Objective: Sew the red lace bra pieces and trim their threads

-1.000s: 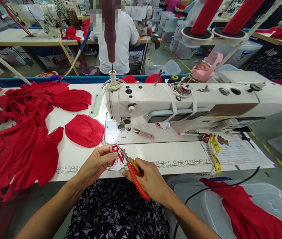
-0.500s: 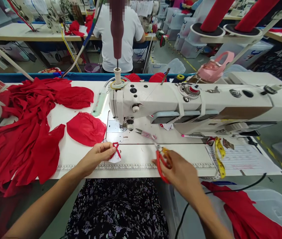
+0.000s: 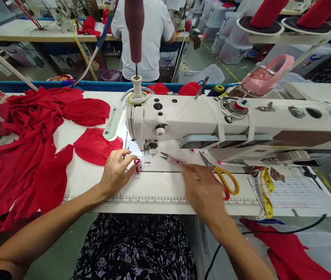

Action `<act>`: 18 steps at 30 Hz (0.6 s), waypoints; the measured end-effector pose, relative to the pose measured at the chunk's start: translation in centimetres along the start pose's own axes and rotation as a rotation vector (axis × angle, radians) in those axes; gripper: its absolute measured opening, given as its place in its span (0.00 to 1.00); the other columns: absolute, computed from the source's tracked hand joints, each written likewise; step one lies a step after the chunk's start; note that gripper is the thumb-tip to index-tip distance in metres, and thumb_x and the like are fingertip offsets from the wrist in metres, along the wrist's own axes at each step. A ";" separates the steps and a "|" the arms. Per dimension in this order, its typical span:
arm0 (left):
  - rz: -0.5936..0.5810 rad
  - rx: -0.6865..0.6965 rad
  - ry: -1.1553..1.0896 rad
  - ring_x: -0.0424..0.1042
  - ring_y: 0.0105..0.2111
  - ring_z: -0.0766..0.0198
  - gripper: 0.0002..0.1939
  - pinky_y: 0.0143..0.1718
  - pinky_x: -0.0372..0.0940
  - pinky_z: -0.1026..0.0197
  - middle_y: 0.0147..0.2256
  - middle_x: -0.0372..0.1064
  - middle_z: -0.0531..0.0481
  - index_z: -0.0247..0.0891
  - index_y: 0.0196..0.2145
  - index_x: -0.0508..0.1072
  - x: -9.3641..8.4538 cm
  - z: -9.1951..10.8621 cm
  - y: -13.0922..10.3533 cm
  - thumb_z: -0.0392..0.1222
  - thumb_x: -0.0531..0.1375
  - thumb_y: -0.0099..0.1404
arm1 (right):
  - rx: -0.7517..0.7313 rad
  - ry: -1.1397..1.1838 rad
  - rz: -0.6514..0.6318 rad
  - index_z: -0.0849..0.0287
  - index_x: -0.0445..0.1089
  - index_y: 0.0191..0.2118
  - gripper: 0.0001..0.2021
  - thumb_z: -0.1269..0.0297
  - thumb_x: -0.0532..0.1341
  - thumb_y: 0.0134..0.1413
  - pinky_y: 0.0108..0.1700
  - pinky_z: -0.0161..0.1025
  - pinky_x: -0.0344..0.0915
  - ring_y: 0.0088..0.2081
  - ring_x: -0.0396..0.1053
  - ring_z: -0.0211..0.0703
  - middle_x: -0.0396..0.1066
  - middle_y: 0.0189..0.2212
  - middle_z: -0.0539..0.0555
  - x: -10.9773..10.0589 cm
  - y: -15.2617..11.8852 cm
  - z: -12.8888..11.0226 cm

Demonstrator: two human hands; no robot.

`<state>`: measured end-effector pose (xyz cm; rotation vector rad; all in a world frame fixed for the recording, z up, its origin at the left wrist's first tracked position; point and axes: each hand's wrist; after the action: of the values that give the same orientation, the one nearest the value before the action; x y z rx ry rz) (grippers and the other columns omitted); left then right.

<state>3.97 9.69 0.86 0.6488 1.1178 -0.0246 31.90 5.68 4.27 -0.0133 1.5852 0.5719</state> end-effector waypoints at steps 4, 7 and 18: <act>-0.056 0.186 0.009 0.70 0.46 0.55 0.11 0.54 0.59 0.47 0.42 0.77 0.47 0.40 0.40 0.76 -0.3 -0.2 -0.1 0.30 0.55 0.68 | -0.416 0.330 -0.064 0.59 0.67 0.58 0.24 0.81 0.49 0.60 0.55 0.45 0.63 0.57 0.64 0.46 0.69 0.57 0.58 2.9 2.9 -4.2; -0.099 0.205 -0.005 0.71 0.50 0.53 0.14 0.62 0.52 0.38 0.45 0.78 0.47 0.39 0.47 0.75 -0.7 -0.5 -0.6 0.29 0.55 0.69 | -0.457 0.384 -0.035 0.58 0.74 0.41 0.19 0.83 0.49 0.55 0.50 0.45 0.63 0.42 0.68 0.43 0.76 0.38 0.53 3.9 3.9 -4.5; -0.051 0.171 -0.072 0.72 0.51 0.52 0.13 0.65 0.42 0.30 0.44 0.78 0.50 0.42 0.46 0.75 -1.1 -1.4 -1.1 0.31 0.57 0.66 | -0.375 0.373 -0.120 0.58 0.69 0.54 0.29 0.86 0.49 0.50 0.36 0.39 0.57 0.36 0.65 0.42 0.72 0.40 0.55 6.3 7.1 -5.0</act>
<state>1.94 9.20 0.84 0.7663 1.0696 -0.1874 24.05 12.11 0.79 -0.5192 1.7979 0.7978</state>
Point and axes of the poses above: each hand's wrist, its own y-axis towards the middle knuckle, its own x-axis out of the palm, z = x × y
